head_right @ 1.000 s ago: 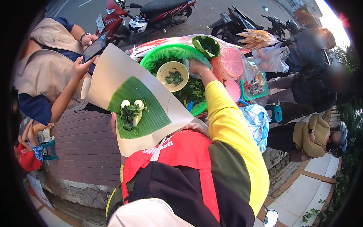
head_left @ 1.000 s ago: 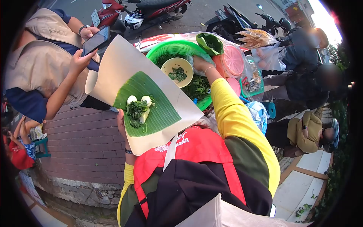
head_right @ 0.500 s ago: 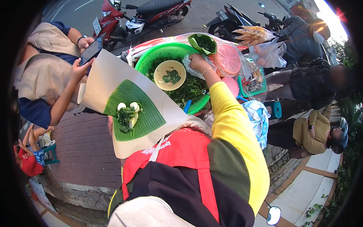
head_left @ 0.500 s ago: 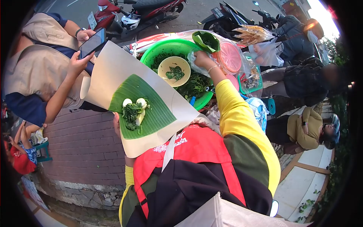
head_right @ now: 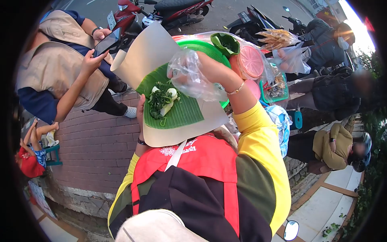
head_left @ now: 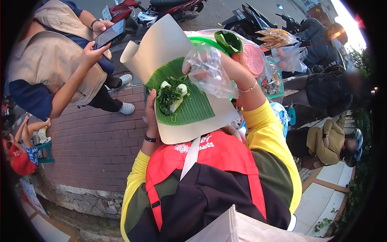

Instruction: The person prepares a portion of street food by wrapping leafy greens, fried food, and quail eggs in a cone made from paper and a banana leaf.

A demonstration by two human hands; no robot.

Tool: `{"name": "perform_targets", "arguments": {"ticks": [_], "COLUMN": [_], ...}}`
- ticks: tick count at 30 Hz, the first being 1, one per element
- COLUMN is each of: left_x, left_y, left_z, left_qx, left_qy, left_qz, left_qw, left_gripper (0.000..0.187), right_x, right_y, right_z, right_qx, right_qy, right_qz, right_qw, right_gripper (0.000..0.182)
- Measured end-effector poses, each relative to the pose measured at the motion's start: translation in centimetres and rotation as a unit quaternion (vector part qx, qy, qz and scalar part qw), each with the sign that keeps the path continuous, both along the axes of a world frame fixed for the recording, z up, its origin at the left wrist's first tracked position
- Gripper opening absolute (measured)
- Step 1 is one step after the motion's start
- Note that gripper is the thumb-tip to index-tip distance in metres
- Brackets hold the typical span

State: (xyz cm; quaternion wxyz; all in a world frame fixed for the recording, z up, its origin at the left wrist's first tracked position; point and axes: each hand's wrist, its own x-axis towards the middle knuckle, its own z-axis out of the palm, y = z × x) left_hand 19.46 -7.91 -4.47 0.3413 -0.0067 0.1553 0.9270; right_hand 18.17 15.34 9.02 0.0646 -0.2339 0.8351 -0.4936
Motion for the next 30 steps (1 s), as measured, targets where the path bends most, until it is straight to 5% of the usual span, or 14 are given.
{"name": "perform_targets", "arguments": {"ticks": [2, 6, 9, 12, 14, 22, 24, 30], "left_x": [0.0, 0.4, 1.0, 1.6, 2.0, 2.6, 2.5, 2.5], "left_y": [0.2, -1.3, -3.0, -4.4, -4.8, -5.6, -5.5, -5.5], "left_z": [0.6, -0.5, -1.4, -1.5, -1.5, -1.2, -1.1, -0.9], "left_qx": [0.019, -0.008, -0.029, -0.052, -0.056, -0.072, -0.061, -0.048], "left_qy": [-0.002, 0.005, 0.006, 0.007, -0.002, 0.001, 0.004, 0.012], "left_qz": [0.004, 0.058, 0.117, 0.171, 0.195, 0.241, 0.236, 0.222], "left_qw": [1.000, 0.998, 0.993, 0.984, 0.979, 0.968, 0.970, 0.974], "left_gripper": [0.047, 0.051, 0.050, 0.049, 0.048, 0.049, 0.049, 0.049], "right_x": [0.5, -5.3, -11.5, -15.3, -15.9, -17.7, -18.5, -19.6], "right_y": [-1.2, 5.8, 8.3, 9.3, 8.8, 8.9, 8.1, 8.2], "right_z": [-1.5, -2.2, -7.4, -14.1, -17.4, -19.6, -19.8, -21.6], "right_qx": [0.278, 0.073, 0.451, 0.433, 0.395, 0.410, 0.523, 0.501], "right_qy": [0.017, 0.036, -0.014, -0.113, -0.112, -0.161, -0.120, -0.165], "right_qz": [-0.109, -0.203, -0.239, -0.157, -0.223, -0.179, -0.131, -0.162], "right_qw": [0.954, 0.976, 0.860, 0.881, 0.884, 0.880, 0.834, 0.834], "right_gripper": [0.037, 0.024, 0.034, 0.044, 0.038, 0.030, 0.031, 0.026]}}
